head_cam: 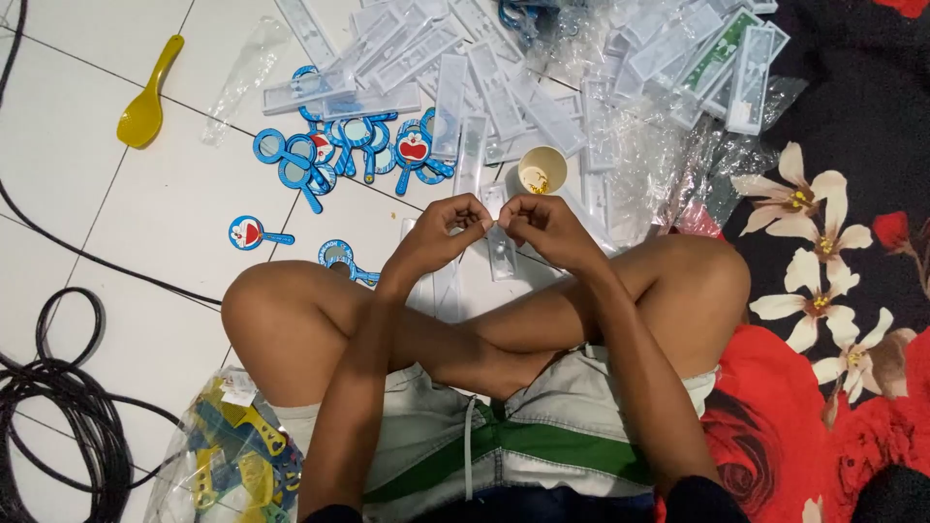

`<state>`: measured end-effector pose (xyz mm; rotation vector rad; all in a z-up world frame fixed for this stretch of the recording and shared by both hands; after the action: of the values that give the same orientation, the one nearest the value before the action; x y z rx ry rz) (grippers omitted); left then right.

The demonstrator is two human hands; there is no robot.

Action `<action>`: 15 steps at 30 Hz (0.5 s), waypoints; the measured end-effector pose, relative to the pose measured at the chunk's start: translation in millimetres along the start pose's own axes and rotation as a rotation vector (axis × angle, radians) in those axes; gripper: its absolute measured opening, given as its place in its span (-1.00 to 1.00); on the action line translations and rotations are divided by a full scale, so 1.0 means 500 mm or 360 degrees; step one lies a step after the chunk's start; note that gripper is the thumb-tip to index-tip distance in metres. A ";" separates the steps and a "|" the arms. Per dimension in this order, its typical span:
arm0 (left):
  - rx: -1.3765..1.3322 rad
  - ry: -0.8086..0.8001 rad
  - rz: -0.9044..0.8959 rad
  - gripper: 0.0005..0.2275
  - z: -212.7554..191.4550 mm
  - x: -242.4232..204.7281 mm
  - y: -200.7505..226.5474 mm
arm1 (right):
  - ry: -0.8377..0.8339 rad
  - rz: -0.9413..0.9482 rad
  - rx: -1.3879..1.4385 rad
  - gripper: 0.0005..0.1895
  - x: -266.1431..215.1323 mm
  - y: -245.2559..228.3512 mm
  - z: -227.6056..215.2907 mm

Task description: Assembling small plastic character components into finished merchandise while sitting on the floor.

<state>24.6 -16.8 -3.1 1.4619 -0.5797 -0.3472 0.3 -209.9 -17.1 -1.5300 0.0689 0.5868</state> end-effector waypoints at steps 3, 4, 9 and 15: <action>0.0037 -0.0015 0.0003 -0.95 0.002 -0.001 -0.003 | 0.0035 -0.0023 -0.0087 -0.96 0.009 0.016 -0.004; 0.0037 -0.0017 0.0002 -0.95 0.002 0.000 0.002 | 0.0037 -0.0022 -0.0086 -0.96 0.008 0.010 -0.004; 0.0262 -0.0096 0.0006 -0.97 0.004 0.000 -0.010 | 0.0245 -0.0139 -0.0494 -0.89 0.020 0.023 0.002; 0.0335 -0.0048 0.0048 -0.96 0.001 0.000 0.002 | 0.0268 -0.0063 -0.0446 -0.94 0.006 -0.012 0.003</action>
<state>24.5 -17.2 -2.2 1.6498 -0.6781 -0.2916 4.5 -207.0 -12.7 -1.8478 0.0876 0.4483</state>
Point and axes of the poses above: each hand's wrist, its own x-axis towards the middle knuckle, its own z-axis out of the palm, y = z × x, the point moved 3 cm from there along x, towards the middle knuckle, and after that the axes turned 15 degrees about z, right-handed, at the moved point
